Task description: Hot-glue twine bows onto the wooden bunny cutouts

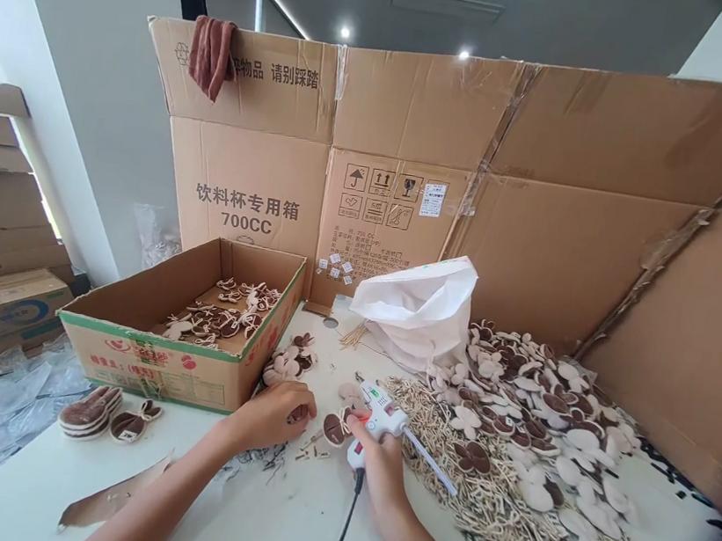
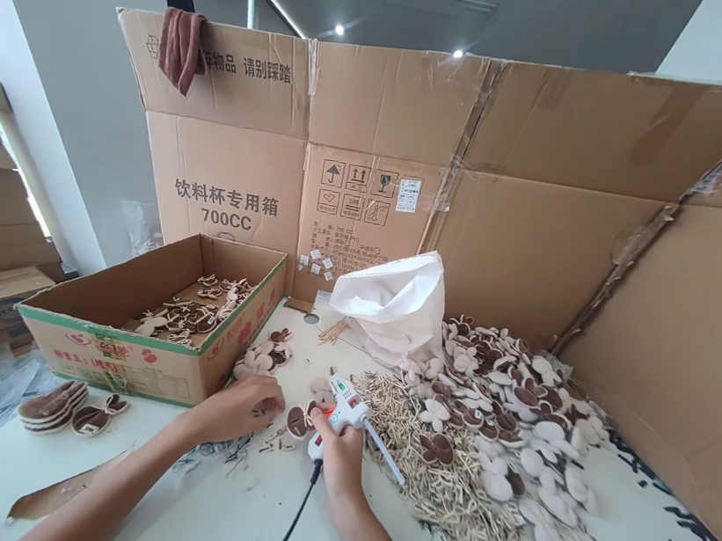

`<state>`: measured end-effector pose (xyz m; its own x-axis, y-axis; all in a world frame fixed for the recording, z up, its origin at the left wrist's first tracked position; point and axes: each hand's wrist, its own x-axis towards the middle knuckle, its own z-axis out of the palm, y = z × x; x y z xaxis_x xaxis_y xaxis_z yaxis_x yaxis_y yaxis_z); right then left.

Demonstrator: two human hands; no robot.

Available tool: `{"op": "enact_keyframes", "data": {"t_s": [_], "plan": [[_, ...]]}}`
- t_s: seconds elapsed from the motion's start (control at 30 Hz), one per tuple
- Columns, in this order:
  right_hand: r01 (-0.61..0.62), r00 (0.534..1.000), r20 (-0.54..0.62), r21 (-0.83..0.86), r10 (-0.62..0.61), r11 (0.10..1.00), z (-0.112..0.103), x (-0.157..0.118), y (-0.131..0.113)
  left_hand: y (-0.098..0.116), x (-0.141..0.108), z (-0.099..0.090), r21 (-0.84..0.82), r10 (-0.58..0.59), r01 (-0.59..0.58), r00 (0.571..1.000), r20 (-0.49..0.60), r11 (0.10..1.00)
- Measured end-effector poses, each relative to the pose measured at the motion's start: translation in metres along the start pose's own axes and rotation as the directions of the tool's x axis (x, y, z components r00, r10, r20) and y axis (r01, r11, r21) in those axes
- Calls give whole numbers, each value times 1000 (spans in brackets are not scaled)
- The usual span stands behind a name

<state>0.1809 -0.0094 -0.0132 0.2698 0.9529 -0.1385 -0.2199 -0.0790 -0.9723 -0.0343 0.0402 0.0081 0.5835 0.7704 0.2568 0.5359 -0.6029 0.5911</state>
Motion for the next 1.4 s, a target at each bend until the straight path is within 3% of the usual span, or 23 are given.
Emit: {"op": "enact_keyframes", "data": {"t_s": [0.33, 0.53, 0.73, 1.1, 1.4], "plan": [[-16, 999, -38, 3, 17, 1000, 3, -4, -3, 0, 4, 8, -279, -112, 113, 994, 22, 954], [-51, 998, -46, 5, 51, 999, 2, -2, -4, -1, 11, 12, -587, -186, 114, 981, -64, 802], [-31, 998, -49, 1, 31, 1000, 2, -5, -7, 1, 11, 13, -755, -182, 104, 983, -20, 647], [-43, 996, -79, -8, 42, 999, 7, -15, -18, 4, 10, 21, -806, -194, 168, 979, 68, 568], [-40, 997, -63, 0, 40, 999, 6, -11, -13, 0, 10, 24, -763, -214, 212, 972, 99, 611]]}}
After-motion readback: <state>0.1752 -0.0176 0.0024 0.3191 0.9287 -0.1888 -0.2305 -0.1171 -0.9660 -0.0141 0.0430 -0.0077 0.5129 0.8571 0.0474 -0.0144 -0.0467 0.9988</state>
